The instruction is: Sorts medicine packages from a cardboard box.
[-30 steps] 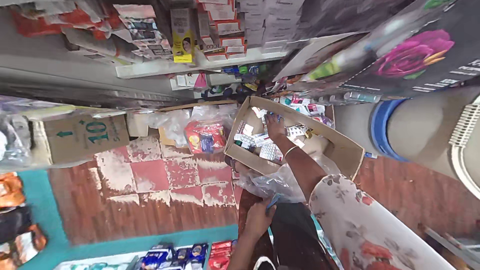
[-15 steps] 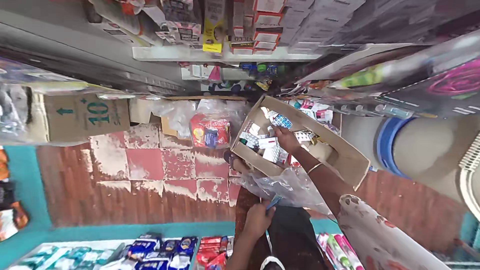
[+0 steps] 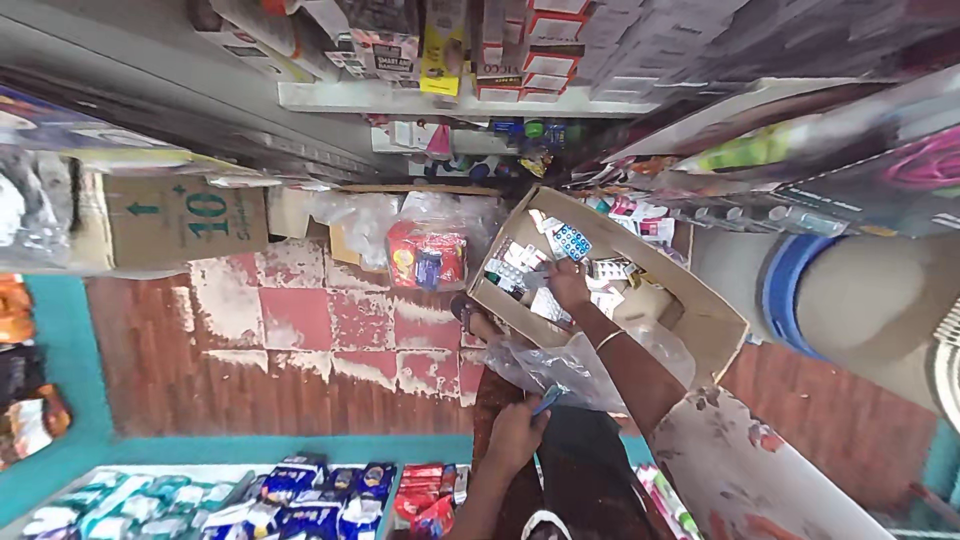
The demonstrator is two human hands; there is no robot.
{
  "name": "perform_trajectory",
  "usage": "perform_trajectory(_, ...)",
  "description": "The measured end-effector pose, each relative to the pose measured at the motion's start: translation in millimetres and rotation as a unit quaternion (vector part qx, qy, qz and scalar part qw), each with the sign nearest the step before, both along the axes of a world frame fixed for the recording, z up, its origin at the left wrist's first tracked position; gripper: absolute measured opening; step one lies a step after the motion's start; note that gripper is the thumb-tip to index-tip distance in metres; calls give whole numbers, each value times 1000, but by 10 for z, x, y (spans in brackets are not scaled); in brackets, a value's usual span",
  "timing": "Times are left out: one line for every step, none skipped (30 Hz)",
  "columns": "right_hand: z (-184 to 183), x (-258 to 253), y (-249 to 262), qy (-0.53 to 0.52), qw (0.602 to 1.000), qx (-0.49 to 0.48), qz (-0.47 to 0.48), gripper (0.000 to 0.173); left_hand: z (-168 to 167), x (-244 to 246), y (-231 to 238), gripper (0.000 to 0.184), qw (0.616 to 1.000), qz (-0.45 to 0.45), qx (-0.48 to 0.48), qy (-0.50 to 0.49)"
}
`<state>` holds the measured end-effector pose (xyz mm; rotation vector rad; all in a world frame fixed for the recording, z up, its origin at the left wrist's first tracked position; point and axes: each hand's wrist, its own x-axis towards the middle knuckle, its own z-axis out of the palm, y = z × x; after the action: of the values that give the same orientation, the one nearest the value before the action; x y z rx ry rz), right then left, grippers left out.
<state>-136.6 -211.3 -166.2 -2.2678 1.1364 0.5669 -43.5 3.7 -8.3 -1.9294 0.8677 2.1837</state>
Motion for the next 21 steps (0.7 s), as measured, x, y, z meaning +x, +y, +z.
perform_trajectory(-254, -17, 6, -31, 997, 0, -76, 32, -7, 0, 11, 44, 1000, -3, 3, -1)
perform_trajectory(-351, -3, -82, -32, 991, 25, -125, 33, -21, -1, 22, 44, 1000, -6, 3, -2)
perform_trajectory(-386, 8, -173, -38, 986, 38, -159, 32, -31, -5, 33, 44, 1000, -6, 2, -2)
perform_trajectory(-373, 25, -251, -42, 981, 43, -186, 31, -39, -8, 43, 43, 1000, -5, 0, -2)
perform_trajectory(-351, 39, -310, -48, 975, 38, -212, 31, -45, -15, 54, 43, 1000, -3, -2, -4)
perform_trajectory(-327, 61, -362, -49, 970, 34, -237, 33, -52, -20, 54, 43, 1000, -2, -3, -4)
perform_trajectory(-318, 82, -390, -52, 964, 24, -261, 35, -60, -29, 53, 43, 1000, 0, -3, -5)
perform_trajectory(-311, 96, -383, -60, 958, 11, -280, 38, -63, -42, 50, 43, 1000, 2, -1, -4)
perform_trajectory(-313, 106, -342, -70, 957, -13, -281, 44, -62, -57, 43, 43, 1000, 4, 3, -2)
perform_trajectory(-315, 117, -272, -82, 961, -38, -261, 52, -57, -72, 39, 43, 1000, 8, 8, -1)
perform_trajectory(-324, 139, -190, -101, 968, -60, -223, 53, -56, -83, 35, 44, 1000, 14, 9, -1)
perform_trajectory(-326, 177, -119, -115, 976, -62, -175, 49, -56, -96, 30, 43, 1000, 20, 8, -3)
perform_trajectory(-339, 225, -46, -126, 983, -51, -121, 44, -52, -108, 28, 43, 1000, 22, 7, -4)
perform_trajectory(-392, 290, 22, -117, 990, -38, -63, 43, -49, -114, 26, 43, 1000, 21, 8, -4)
perform_trajectory(-439, 372, 64, -101, 995, -20, -17, 48, -49, -115, 27, 43, 1000, 19, 7, -4)
perform_trajectory(-479, 455, 64, -78, 997, 8, 14, 57, -61, -115, 27, 43, 1000, 13, 7, -4)
perform_trajectory(-513, 530, 40, -58, 997, 29, 31, 67, -77, -117, 32, 43, 1000, 9, 8, -4)
perform_trajectory(-564, 583, 2, -57, 997, 35, 36, 71, -95, -115, 47, 43, 1000, 13, 7, -4)
perform_trajectory(-607, 620, -45, -67, 997, 32, 36, 68, -115, -106, 76, 42, 999, 37, 1, -7)
perform_trajectory(-628, 643, -97, -87, 995, 24, 36, 57, -129, -88, 111, 40, 996, 84, -8, -12)
perform_trajectory(-627, 643, -145, -107, 993, 19, 38, 47, -130, -61, 140, 38, 988, 155, -20, -15)
